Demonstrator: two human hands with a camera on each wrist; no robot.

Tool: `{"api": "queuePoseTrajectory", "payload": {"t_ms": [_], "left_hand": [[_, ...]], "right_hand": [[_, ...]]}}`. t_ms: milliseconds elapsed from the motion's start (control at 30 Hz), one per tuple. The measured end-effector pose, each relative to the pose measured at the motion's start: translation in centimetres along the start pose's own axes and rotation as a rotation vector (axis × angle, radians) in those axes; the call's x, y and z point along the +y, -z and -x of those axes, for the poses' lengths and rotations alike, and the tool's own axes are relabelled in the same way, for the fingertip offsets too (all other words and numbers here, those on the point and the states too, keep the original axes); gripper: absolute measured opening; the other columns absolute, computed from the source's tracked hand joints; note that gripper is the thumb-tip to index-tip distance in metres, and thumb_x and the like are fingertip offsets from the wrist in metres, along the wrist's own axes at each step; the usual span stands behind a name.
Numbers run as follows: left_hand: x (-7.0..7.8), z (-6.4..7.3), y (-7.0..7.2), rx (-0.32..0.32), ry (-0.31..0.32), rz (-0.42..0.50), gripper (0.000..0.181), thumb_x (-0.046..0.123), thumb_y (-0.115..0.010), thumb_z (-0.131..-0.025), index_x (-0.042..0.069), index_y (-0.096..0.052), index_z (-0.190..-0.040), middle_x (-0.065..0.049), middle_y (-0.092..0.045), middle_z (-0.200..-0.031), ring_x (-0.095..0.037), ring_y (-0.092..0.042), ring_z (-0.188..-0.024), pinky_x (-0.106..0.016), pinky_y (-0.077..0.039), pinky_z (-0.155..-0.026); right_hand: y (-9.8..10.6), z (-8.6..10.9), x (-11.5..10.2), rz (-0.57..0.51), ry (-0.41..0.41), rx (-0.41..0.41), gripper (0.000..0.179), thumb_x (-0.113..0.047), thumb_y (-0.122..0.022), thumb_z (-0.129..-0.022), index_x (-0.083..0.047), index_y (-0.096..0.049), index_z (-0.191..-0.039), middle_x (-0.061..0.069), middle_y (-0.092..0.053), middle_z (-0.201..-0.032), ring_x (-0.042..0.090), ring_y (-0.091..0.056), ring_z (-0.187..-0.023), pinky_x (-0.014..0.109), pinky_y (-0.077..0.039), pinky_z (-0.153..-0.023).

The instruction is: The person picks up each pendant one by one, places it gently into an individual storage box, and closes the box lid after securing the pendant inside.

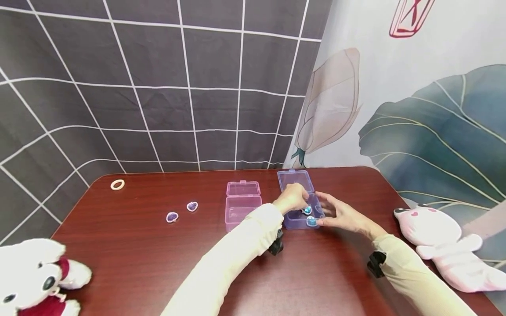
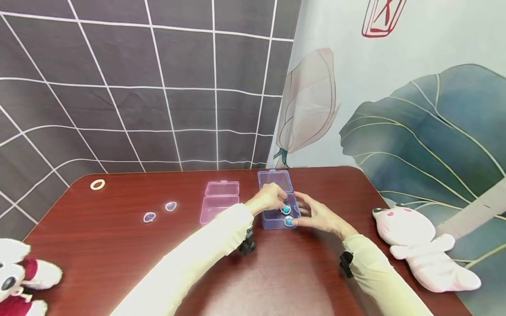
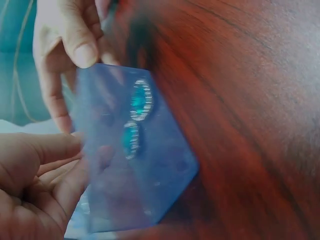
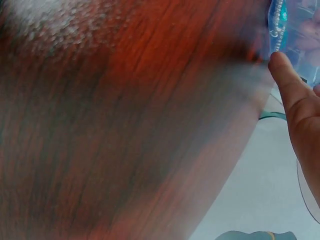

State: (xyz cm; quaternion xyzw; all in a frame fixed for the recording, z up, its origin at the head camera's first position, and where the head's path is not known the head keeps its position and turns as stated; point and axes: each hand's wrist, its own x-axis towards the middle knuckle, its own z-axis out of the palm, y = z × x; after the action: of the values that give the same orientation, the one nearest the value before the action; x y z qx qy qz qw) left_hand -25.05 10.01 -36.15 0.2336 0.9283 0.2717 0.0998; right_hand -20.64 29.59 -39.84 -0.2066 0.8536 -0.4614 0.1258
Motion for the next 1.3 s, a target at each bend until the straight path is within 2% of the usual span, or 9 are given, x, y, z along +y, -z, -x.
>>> {"api": "queuePoseTrajectory", "payload": {"t_ms": [167, 233, 333, 433, 567, 700, 900, 1067, 1300], "left_hand": [[-1.4, 2.1, 3.5, 0.049, -0.099, 0.15, 0.035, 0.016, -0.072, -0.082, 0.008, -0.067, -0.116, -0.003, -0.07, -0.11, -0.013, -0.065, -0.103, -0.017, -0.048, -0.088], [-3.1, 3.6, 5.7, 0.076, -0.123, 0.24, 0.036, 0.017, -0.071, -0.083, 0.007, -0.066, -0.118, -0.005, -0.069, -0.112, -0.014, -0.065, -0.103, -0.019, -0.05, -0.088], [-7.3, 6.3, 8.9, 0.132, -0.096, 0.373, 0.038, 0.017, -0.069, -0.084, 0.004, -0.064, -0.12, -0.01, -0.067, -0.114, -0.019, -0.065, -0.103, -0.025, -0.051, -0.089], [-12.6, 9.5, 11.3, 0.208, 0.003, 0.445, 0.041, 0.015, -0.068, -0.085, 0.0, -0.061, -0.123, -0.015, -0.066, -0.114, -0.024, -0.065, -0.105, -0.032, -0.052, -0.09], [-19.1, 13.6, 12.4, 0.303, 0.149, 0.378, 0.041, 0.012, -0.068, -0.085, -0.004, -0.059, -0.122, -0.019, -0.066, -0.112, -0.03, -0.063, -0.106, -0.039, -0.048, -0.095], [-23.1, 16.8, 12.3, 0.333, 0.262, 0.274, 0.041, 0.012, -0.068, -0.084, -0.007, -0.059, -0.12, -0.021, -0.066, -0.109, -0.033, -0.063, -0.105, -0.044, -0.046, -0.097], [-25.3, 19.0, 11.5, 0.308, 0.319, 0.216, 0.043, 0.015, -0.072, -0.08, -0.008, -0.061, -0.115, -0.023, -0.067, -0.106, -0.034, -0.065, -0.1, -0.045, -0.05, -0.09], [-25.9, 19.1, 10.8, 0.312, 0.318, 0.2, 0.042, 0.015, -0.075, -0.077, -0.007, -0.064, -0.11, -0.021, -0.069, -0.1, -0.029, -0.067, -0.09, -0.037, -0.053, -0.078], [-26.1, 19.1, 10.2, 0.319, 0.326, 0.166, 0.028, 0.014, -0.077, -0.074, 0.0, -0.07, -0.098, -0.011, -0.07, -0.085, -0.014, -0.063, -0.073, -0.025, -0.046, -0.065]], "right_hand": [[-0.3, 0.4, -1.5, 0.084, 0.047, 0.18, 0.079, -0.011, -0.072, -0.082, 0.003, -0.025, -0.144, 0.032, -0.046, -0.133, 0.045, -0.049, -0.119, 0.043, -0.046, -0.095], [-0.8, 0.2, -2.9, 0.103, 0.083, 0.283, 0.074, -0.008, -0.072, -0.081, 0.004, -0.031, -0.141, 0.032, -0.049, -0.129, 0.038, -0.054, -0.116, 0.036, -0.048, -0.093], [-2.5, -0.7, -5.1, 0.062, 0.142, 0.362, 0.067, -0.002, -0.072, -0.08, 0.007, -0.038, -0.136, 0.032, -0.053, -0.125, 0.018, -0.06, -0.11, 0.026, -0.049, -0.092], [-5.0, -2.2, -7.1, -0.016, 0.181, 0.318, 0.066, 0.002, -0.071, -0.079, 0.01, -0.037, -0.135, 0.034, -0.051, -0.125, 0.022, -0.06, -0.111, 0.029, -0.048, -0.094], [-8.8, -4.0, -8.4, -0.105, 0.146, 0.191, 0.074, -0.001, -0.072, -0.079, 0.013, -0.029, -0.138, 0.036, -0.043, -0.133, 0.047, -0.045, -0.122, 0.042, -0.043, -0.098], [-11.6, -5.6, -8.5, -0.171, 0.061, 0.12, 0.084, -0.005, -0.073, -0.079, 0.015, -0.019, -0.141, 0.038, -0.031, -0.141, 0.048, -0.035, -0.129, 0.047, -0.039, -0.101], [-12.8, -6.9, -8.0, -0.276, 0.038, 0.092, 0.09, 0.001, -0.073, -0.078, 0.016, -0.011, -0.141, 0.038, -0.023, -0.144, 0.048, -0.028, -0.133, 0.048, -0.036, -0.102], [-12.8, -7.1, -7.5, -0.337, 0.052, 0.05, 0.089, 0.003, -0.071, -0.079, 0.015, -0.01, -0.142, 0.037, -0.023, -0.144, 0.048, -0.029, -0.132, 0.049, -0.036, -0.102], [-12.9, -7.3, -7.5, -0.309, 0.054, 0.038, 0.087, 0.0, -0.071, -0.08, 0.012, -0.012, -0.143, 0.036, -0.029, -0.141, 0.049, -0.035, -0.129, 0.05, -0.041, -0.098]]}}
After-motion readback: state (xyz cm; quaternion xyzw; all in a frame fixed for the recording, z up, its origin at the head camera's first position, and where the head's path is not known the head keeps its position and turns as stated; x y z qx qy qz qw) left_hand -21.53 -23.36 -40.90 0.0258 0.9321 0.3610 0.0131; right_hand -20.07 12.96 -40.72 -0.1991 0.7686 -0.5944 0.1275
